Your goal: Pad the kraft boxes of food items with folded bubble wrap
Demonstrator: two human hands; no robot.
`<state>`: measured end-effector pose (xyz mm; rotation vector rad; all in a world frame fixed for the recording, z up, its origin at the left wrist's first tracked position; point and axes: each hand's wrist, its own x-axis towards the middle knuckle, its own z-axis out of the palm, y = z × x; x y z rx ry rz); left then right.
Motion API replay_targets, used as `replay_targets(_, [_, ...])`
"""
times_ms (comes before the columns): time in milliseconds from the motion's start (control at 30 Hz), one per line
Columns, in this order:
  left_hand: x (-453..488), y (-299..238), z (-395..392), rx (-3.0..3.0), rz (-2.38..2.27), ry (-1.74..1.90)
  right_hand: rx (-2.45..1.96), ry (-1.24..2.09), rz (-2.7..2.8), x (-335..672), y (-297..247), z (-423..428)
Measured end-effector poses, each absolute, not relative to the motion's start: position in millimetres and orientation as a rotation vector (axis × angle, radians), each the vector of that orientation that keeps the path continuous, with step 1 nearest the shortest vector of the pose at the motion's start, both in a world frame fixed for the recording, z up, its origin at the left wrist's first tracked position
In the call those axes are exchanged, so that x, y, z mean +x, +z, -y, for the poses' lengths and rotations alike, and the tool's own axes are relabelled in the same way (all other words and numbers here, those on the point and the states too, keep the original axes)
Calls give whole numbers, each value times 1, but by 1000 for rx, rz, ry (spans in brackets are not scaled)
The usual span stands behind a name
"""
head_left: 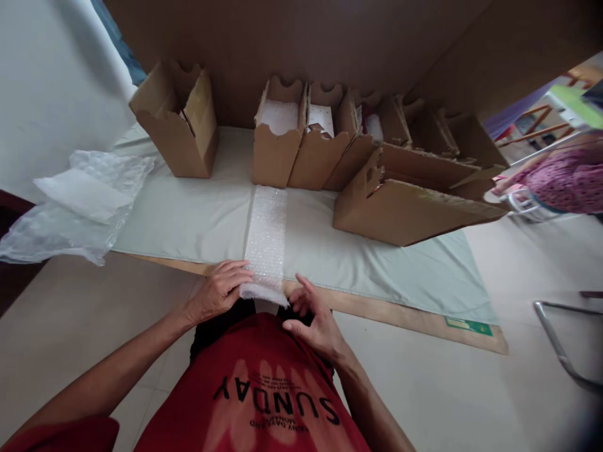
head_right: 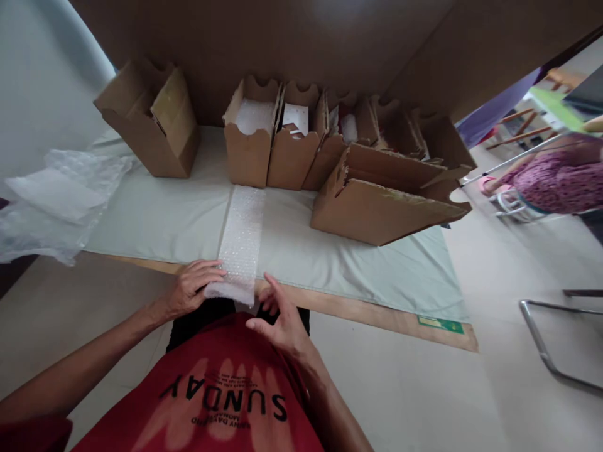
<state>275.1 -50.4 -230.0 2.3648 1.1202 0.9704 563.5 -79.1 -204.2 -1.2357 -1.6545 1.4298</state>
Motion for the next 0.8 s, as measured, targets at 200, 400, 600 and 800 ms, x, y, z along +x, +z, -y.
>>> replay_targets(200, [279, -219, 36, 2103, -1291, 869, -1236, 1125, 1952, 558, -200, 32])
replay_targets(400, [290, -200, 19, 1835, -1536, 755, -1373, 1200, 1783, 525, -211, 1])
replay_targets(600, [295, -193, 10, 1719, -1515, 779, -1450, 1128, 1709, 519, -219, -7])
replay_targets(800, [304, -213, 5, 1643, -1727, 842, -1585, 1078, 1743, 510, -215, -15])
